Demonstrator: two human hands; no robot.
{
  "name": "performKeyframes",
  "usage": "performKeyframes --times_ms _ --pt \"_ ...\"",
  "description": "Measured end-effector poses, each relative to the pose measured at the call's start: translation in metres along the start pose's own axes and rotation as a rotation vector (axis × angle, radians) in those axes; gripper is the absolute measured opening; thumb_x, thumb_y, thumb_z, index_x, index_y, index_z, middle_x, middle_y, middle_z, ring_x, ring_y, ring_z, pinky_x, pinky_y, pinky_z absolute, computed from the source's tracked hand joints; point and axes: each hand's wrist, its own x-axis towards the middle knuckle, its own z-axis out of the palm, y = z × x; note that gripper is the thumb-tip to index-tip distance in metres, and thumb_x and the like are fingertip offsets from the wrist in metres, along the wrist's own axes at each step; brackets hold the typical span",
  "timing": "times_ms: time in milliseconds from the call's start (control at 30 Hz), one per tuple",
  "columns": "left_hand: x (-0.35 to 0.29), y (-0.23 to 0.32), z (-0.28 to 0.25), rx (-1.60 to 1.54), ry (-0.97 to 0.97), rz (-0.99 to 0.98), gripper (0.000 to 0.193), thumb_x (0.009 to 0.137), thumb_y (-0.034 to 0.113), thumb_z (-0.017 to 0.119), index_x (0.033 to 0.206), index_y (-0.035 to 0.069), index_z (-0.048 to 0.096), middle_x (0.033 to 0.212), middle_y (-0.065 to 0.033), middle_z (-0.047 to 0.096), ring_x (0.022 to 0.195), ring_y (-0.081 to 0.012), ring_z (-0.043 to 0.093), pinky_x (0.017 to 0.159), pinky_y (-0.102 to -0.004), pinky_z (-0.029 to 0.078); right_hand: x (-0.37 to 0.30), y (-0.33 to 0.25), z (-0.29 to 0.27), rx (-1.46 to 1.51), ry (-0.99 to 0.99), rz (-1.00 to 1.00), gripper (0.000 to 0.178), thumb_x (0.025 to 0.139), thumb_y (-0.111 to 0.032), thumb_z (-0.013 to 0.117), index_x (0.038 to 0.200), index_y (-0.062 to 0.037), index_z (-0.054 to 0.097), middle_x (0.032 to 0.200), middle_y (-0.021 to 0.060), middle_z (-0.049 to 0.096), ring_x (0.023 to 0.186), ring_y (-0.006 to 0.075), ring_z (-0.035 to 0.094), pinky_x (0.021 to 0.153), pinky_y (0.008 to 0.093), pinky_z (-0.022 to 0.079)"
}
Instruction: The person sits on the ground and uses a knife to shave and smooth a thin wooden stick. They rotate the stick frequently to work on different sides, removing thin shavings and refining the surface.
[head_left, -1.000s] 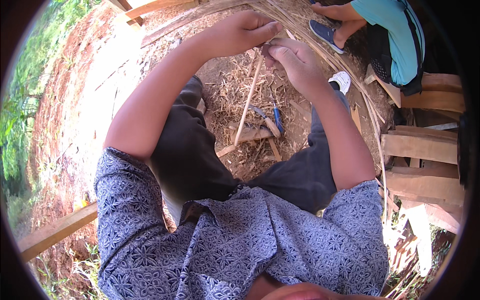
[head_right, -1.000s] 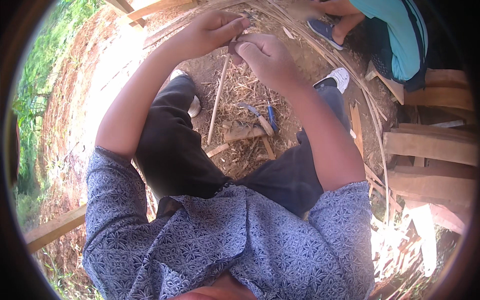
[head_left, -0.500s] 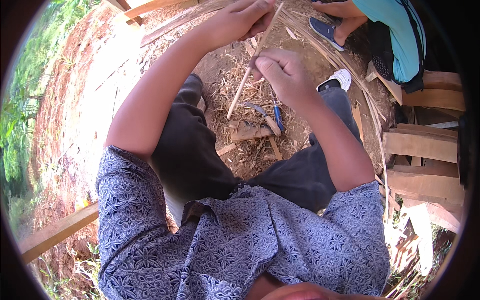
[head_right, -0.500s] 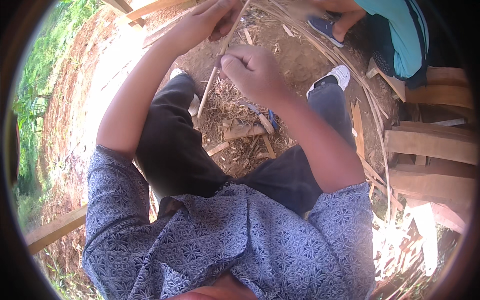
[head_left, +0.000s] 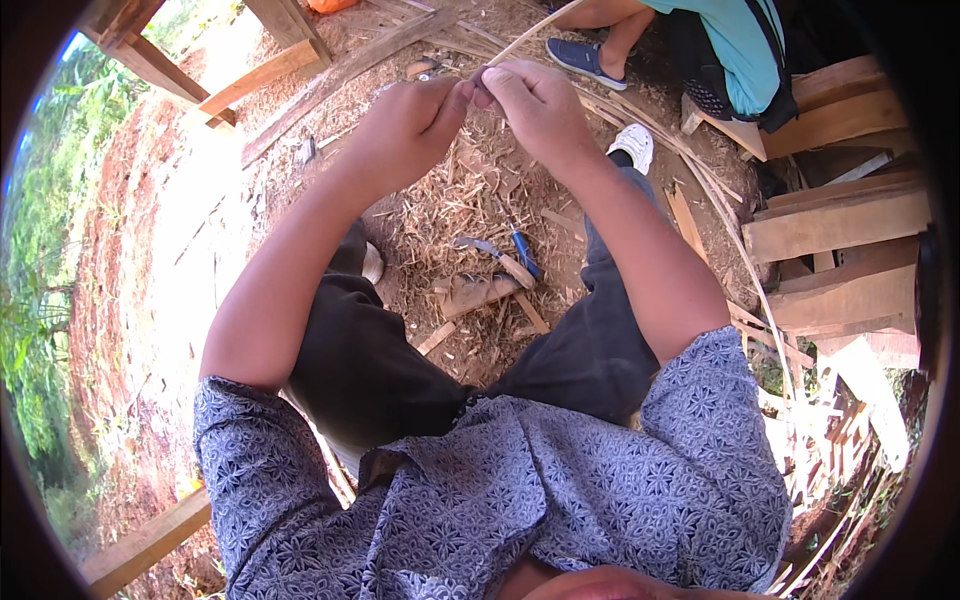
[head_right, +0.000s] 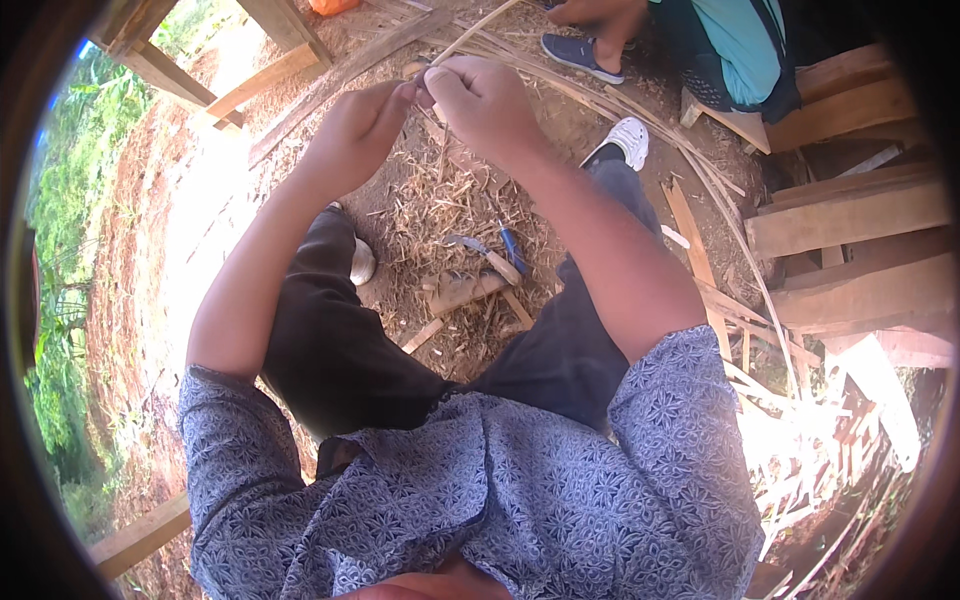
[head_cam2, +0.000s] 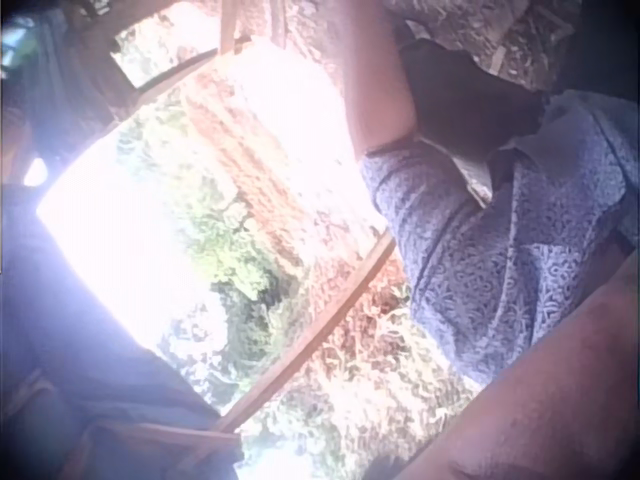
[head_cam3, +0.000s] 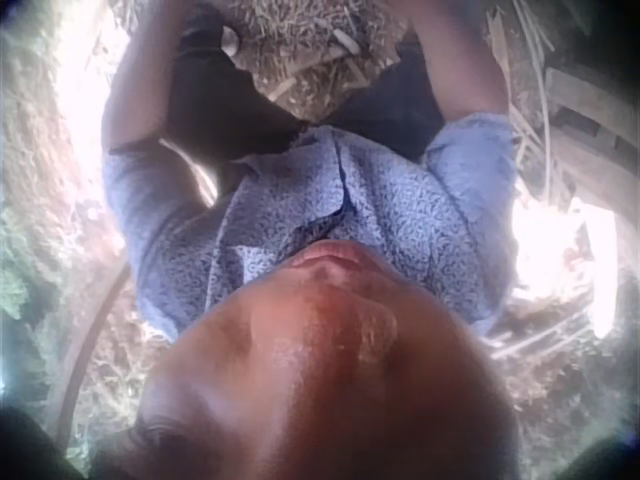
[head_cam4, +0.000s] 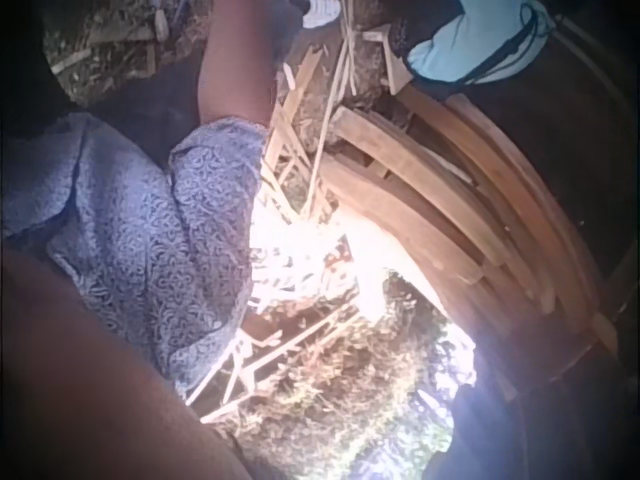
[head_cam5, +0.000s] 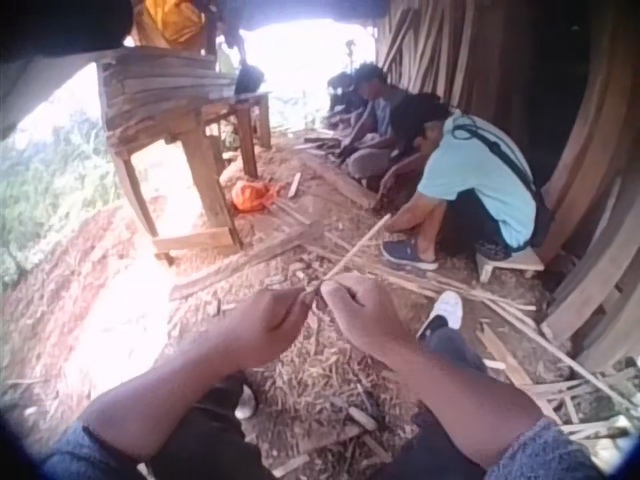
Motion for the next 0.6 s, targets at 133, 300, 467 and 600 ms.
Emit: performKeyframes --times_ms 133,300,467,600 --pt "0.009 0.016 0.003 0.021 -0.03 -0.099 0.036 0.101 0.026 0.045 0.079 0.0 0.058 0.059 -0.019 0.053 0.057 -0.0376 0.054 0.057 -0.0471 0.041 0.024 0.006 -0.03 0.07 0.195 0.166 0.027 0.088 -0.022 0.052 0.072 -0.0033 0.064 0.056 -0.002 0.049 0.052 0.0081 0.045 0.049 0.0294 0.032" --pt "0.005 0.018 0.014 -0.067 0.099 -0.066 0.039 0.101 0.027 0.045 0.077 -0.001 0.057 0.059 -0.0195 0.054 0.056 -0.0366 0.055 0.056 -0.0461 0.041 -0.002 -0.005 -0.01 0.004 -0.06 0.037 0.028 0.094 -0.022 0.05 0.085 0.0001 0.066 0.075 0.0001 0.06 0.066 0.0072 0.051 0.062 0.0249 0.041" --pt "0.027 0.023 0.022 -0.071 0.1 -0.154 0.042 0.102 0.03 0.044 0.077 -0.002 0.055 0.059 -0.0178 0.052 0.057 -0.0328 0.052 0.058 -0.0447 0.041 0.034 0.015 -0.016 0.124 0.193 0.058 0.03 0.084 -0.023 0.055 0.064 -0.0016 0.06 0.056 0.0007 0.051 0.052 0.0087 0.044 0.05 0.0298 0.034" --pt "0.026 0.022 0.025 -0.148 0.069 -0.223 0.046 0.103 0.038 0.043 0.077 0.0 0.052 0.058 -0.0074 0.044 0.056 -0.0177 0.044 0.057 -0.0378 0.037 0.042 0.015 -0.02 0.207 0.316 0.275 0.03 0.083 -0.022 0.053 0.059 -0.0037 0.053 0.054 -0.0012 0.043 0.051 0.0087 0.038 0.05 0.0305 0.029"
